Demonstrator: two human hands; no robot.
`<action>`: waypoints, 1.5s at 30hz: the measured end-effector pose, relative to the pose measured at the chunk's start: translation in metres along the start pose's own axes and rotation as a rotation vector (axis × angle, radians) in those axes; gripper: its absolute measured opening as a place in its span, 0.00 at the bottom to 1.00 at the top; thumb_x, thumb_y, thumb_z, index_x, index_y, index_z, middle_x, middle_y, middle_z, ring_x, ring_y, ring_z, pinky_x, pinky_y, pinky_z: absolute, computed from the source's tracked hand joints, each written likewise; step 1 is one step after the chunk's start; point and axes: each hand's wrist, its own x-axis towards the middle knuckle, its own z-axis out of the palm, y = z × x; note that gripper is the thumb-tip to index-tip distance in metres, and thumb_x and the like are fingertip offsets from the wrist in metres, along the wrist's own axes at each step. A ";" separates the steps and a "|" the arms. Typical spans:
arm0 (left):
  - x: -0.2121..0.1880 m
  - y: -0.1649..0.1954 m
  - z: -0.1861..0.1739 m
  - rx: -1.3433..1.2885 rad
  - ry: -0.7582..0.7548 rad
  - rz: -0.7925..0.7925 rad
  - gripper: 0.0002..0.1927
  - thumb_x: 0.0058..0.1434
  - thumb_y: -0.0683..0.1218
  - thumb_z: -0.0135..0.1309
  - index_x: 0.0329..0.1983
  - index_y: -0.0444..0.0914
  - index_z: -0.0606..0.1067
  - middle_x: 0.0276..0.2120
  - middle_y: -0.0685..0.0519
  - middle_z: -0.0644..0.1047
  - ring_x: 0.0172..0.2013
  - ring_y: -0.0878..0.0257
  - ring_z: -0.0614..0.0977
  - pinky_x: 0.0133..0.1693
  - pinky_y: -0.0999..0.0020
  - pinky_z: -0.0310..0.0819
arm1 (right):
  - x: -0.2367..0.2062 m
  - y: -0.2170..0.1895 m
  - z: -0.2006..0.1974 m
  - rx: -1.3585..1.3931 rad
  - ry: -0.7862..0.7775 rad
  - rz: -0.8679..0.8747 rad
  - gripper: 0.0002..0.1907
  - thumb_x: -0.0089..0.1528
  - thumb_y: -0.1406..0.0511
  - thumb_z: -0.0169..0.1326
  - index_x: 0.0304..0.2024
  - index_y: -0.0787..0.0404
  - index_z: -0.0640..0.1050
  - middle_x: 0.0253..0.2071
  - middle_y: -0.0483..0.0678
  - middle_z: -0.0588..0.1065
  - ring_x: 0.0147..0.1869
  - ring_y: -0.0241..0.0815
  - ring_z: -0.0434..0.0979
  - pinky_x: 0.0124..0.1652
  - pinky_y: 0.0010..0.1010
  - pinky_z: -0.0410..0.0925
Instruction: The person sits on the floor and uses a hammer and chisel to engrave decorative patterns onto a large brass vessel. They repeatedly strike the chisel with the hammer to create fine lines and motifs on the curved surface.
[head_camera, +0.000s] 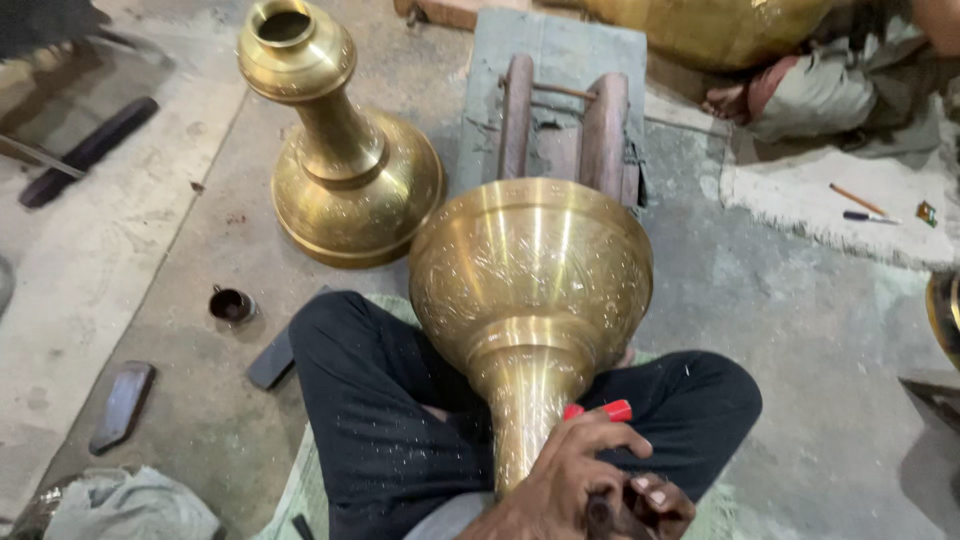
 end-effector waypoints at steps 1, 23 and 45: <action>-0.001 0.001 -0.001 -0.056 0.002 -0.004 0.15 0.74 0.53 0.49 0.48 0.40 0.61 0.60 0.39 0.70 0.68 0.40 0.69 0.71 0.36 0.55 | -0.001 0.000 0.004 -0.049 0.020 -0.013 0.12 0.72 0.72 0.51 0.54 0.77 0.70 0.55 0.63 0.74 0.68 0.60 0.73 0.68 0.61 0.66; -0.112 -0.075 -0.012 -0.517 0.443 -0.021 0.28 0.69 0.73 0.47 0.47 0.45 0.61 0.55 0.33 0.72 0.64 0.42 0.72 0.72 0.38 0.57 | 0.008 -0.063 -0.033 0.048 -0.248 0.388 0.14 0.75 0.66 0.47 0.52 0.74 0.75 0.60 0.65 0.71 0.63 0.58 0.76 0.64 0.42 0.69; -0.015 0.031 -0.047 -0.211 0.291 -0.258 0.13 0.80 0.54 0.34 0.44 0.41 0.55 0.52 0.39 0.69 0.61 0.48 0.71 0.67 0.50 0.59 | 0.002 -0.031 -0.022 -0.208 0.069 0.041 0.09 0.69 0.68 0.54 0.46 0.70 0.72 0.46 0.53 0.74 0.61 0.50 0.74 0.66 0.57 0.68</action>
